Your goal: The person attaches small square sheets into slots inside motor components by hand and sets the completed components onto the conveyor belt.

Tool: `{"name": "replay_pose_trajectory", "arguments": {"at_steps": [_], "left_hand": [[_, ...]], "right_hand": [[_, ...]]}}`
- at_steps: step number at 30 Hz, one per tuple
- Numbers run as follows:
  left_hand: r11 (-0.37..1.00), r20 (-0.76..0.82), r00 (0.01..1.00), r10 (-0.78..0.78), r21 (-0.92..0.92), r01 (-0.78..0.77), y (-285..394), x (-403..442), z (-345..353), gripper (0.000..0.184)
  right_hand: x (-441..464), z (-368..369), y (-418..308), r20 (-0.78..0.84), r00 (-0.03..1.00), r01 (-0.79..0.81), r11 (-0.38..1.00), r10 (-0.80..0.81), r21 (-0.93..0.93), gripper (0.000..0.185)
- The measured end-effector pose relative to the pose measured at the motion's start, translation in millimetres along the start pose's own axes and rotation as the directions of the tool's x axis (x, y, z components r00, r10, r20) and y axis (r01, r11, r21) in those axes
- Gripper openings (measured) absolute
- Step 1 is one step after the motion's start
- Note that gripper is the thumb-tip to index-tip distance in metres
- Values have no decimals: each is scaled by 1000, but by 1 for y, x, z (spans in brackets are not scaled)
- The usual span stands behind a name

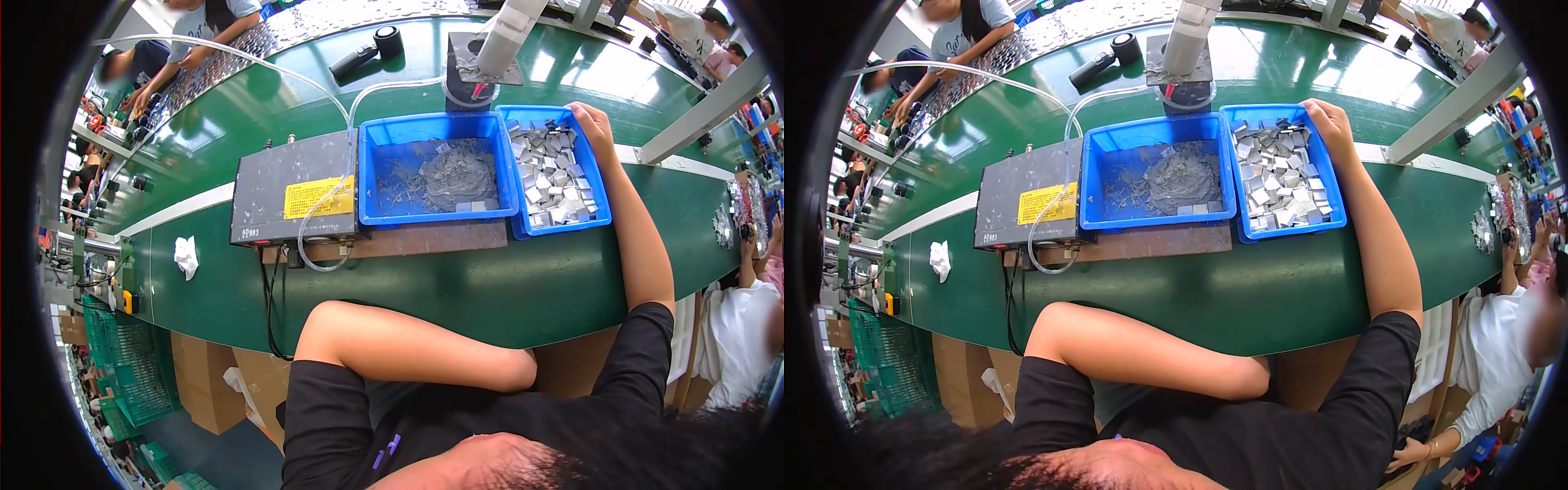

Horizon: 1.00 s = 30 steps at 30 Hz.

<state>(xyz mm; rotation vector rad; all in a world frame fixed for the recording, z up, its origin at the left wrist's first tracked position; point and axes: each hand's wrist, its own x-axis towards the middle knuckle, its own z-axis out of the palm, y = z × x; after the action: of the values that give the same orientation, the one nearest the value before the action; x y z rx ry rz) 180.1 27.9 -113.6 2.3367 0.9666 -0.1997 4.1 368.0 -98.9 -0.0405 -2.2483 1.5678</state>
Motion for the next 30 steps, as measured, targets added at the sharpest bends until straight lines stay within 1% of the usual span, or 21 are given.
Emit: {"name": "replay_pose_trajectory", "arguments": {"at_steps": [3, 7, 15, 17, 22, 25, 27, 29, 30], "left_hand": [[1000, -8, 1000, -1, -17, 1, 1, 4, -1, 27], [999, -19, 1000, 0, -37, 0, 0, 3, -2, 27], [997, -39, 999, -7, -82, 3, -2, -5, -2, 28], [996, -44, 999, -10, -90, 6, -3, 6, -7, 28], [996, -49, 998, -34, -79, 30, -1, -5, -4, 28], [997, -52, 998, -44, -63, 40, -1, -8, -7, 28], [998, -58, 998, -31, -55, 28, 0, -7, -9, 28], [998, -67, 998, 10, -55, -13, 1, 0, -14, 28], [998, -69, 997, 33, -52, -36, 2, -3, -13, 28]], "right_hand": [[0, -1, -1, 10, 1000, -7, 1000, 7, -7, 38], [-1, 3, -6, -11, 1000, -5, 1000, 6, 28, 34], [-1, 4, -7, -7, 1000, -5, 999, 5, 34, 33], [-2, 4, -8, -8, 1000, -1, 999, 1, 42, 33], [-3, 5, -10, 7, 1000, -11, 997, 11, 77, 32], [1, 7, -10, -10, 1000, 19, 998, -19, 51, 32], [-2, 5, -9, -30, 999, 23, 1000, -22, 19, 32], [-3, 8, -13, -34, 999, -6, 997, 9, 83, 32], [-2, 9, -13, -49, 999, -16, 998, 19, 68, 32]]}}
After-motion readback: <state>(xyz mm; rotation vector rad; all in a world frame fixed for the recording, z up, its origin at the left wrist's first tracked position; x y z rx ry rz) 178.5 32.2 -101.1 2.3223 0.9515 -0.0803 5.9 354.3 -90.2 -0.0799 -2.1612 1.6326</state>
